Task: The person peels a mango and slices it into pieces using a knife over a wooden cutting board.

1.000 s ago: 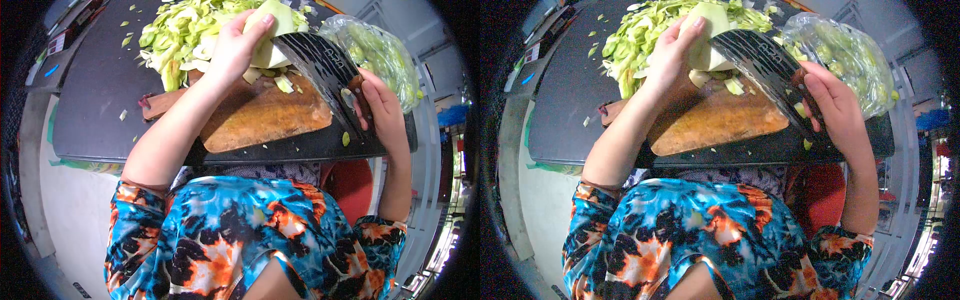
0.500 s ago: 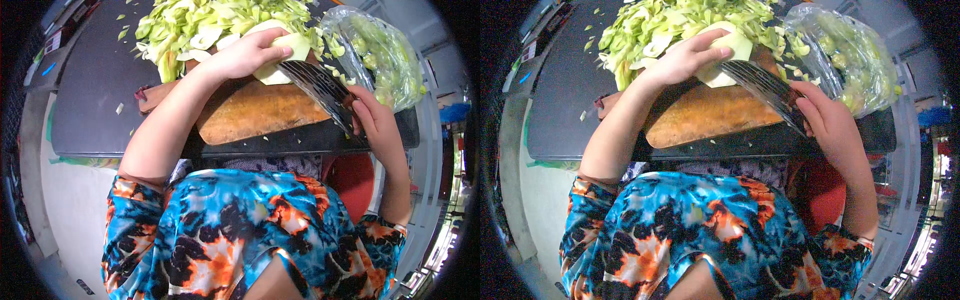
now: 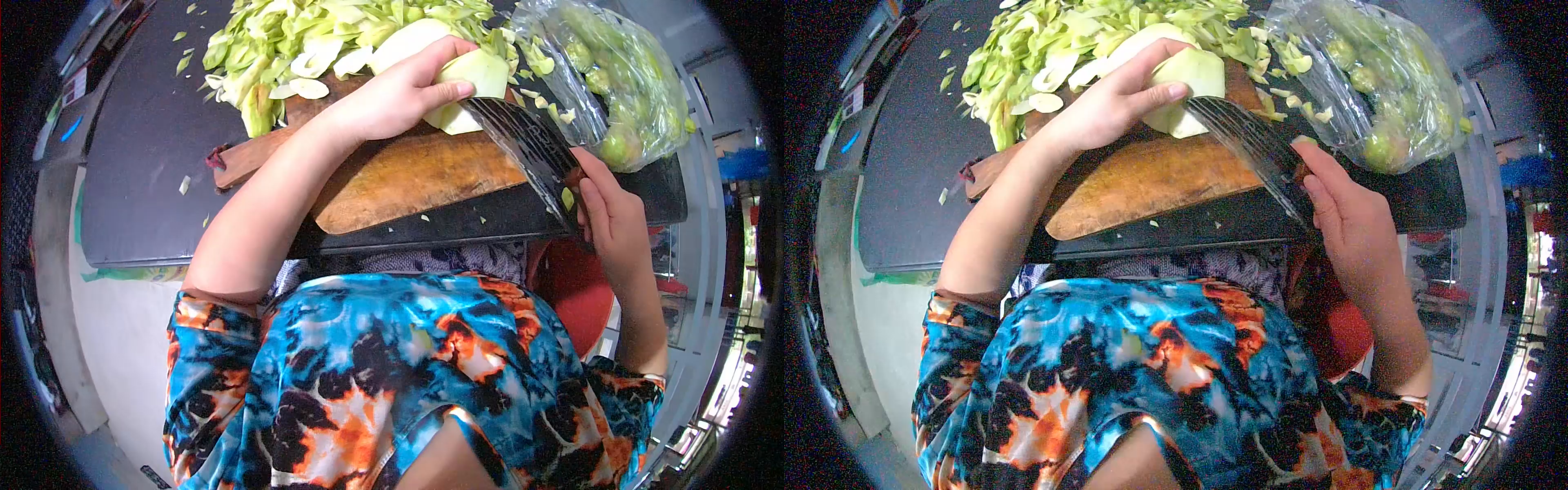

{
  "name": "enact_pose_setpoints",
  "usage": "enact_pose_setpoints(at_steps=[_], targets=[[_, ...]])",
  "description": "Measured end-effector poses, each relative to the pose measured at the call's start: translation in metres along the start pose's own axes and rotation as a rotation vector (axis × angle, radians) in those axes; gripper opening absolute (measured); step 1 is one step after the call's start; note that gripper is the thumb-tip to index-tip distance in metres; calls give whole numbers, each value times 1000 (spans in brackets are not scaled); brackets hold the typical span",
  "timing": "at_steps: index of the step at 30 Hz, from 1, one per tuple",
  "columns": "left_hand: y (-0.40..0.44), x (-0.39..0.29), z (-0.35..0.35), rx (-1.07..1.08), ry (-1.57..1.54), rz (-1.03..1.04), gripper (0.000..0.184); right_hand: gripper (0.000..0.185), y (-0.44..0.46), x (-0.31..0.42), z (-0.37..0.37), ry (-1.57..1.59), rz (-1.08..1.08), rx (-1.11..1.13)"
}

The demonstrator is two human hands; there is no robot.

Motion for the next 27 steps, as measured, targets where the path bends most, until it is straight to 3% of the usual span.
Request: enact_pose_setpoints(at_steps=[8, 14, 17, 23, 27], targets=[[-1, 4, 4, 10, -40, -29, 43, 34, 1, -11, 17, 176, 92, 68], [-1, 12, -2, -13, -48, -14, 44, 31, 4, 2, -7, -77, -108, -25], [-2, -5, -4, -26, 195, 67, 44, 30, 2, 10, -20, -132, -122, -36], [-2, -1, 1, -14, -31, -11, 44, 30, 7, 2, -16, -163, -183, -51], [-1, 0, 2, -15, -21, -3, 41, 31, 5, 0, -12, -163, -161, -52]])
Point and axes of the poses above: each hand's wrist, its own y-axis towards the middle knuckle, its own z-axis out of the palm, x = y × z, the point moved 5 cm from there along y, towards the middle knuckle, and after that the axes turned 15 degrees about -y, right-handed, at the moved point
